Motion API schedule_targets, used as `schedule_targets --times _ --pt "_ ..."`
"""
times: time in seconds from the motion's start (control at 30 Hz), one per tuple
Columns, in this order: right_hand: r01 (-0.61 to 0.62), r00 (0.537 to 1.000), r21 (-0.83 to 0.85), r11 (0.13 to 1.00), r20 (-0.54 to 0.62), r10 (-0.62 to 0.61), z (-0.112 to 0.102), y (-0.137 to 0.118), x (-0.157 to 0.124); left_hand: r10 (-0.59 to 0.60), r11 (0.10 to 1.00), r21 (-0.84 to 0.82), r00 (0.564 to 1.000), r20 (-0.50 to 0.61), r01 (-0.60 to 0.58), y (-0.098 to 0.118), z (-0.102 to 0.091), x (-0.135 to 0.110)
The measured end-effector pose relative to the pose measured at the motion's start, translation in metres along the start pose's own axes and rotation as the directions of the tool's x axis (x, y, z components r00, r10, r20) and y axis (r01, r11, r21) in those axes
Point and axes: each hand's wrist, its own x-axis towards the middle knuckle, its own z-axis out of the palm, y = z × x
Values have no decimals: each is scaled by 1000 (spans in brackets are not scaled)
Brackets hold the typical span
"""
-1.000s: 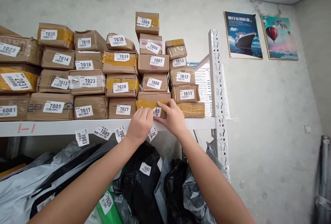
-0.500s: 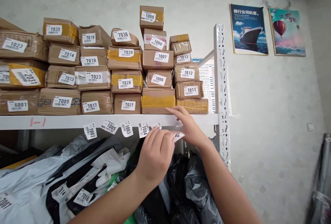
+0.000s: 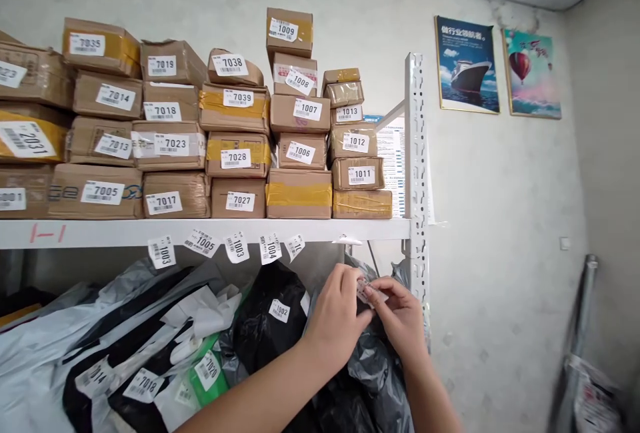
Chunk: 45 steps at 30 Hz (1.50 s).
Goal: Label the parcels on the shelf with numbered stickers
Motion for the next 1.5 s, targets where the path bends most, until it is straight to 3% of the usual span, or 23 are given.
schedule_targets --times 0.07,0.17,0.27,0.33,0.43,0.57,0.77,0.87,1.0,1.2,1.43,1.5 --pt "-13 991 -43 999 -131 8 -4 1 10 56 998 -21 998 -18 -56 8 7 2" --pt "-53 963 -13 999 -267 48 -1 4 36 121 990 94 982 -147 -108 11 13 15" --pt "-14 874 114 993 -482 67 7 11 65 125 957 287 946 -298 -37 -4 13 39" --pt "-3 810 177 984 -577 106 12 18 80 196 914 402 933 -301 -62 -21 12 55" --pt "-77 803 197 977 -568 178 16 31 92 369 818 537 904 -216 -206 -45 11 67" --pt "-101 774 173 980 -605 187 25 45 94 533 721 603 829 -168 -341 -61 13 64" --pt "-173 717 434 884 -560 415 33 44 92 580 670 613 811 -81 -418 -64 12 58" --pt "-257 744 476 841 -458 486 22 43 94 627 646 613 774 -86 -455 -62 8 56" --pt "-307 789 415 857 -393 473 0 44 99 672 593 592 740 9 -546 -57 8 53" --pt "-324 835 270 907 -370 408 -14 39 95 599 645 638 797 -80 -421 -52 12 54" --pt "-266 896 174 948 -318 310 -20 37 78 538 632 657 843 9 -410 -58 14 59" --pt "-253 911 31 967 -329 249 -25 27 72 537 625 670 844 5 -401 -59 14 62"
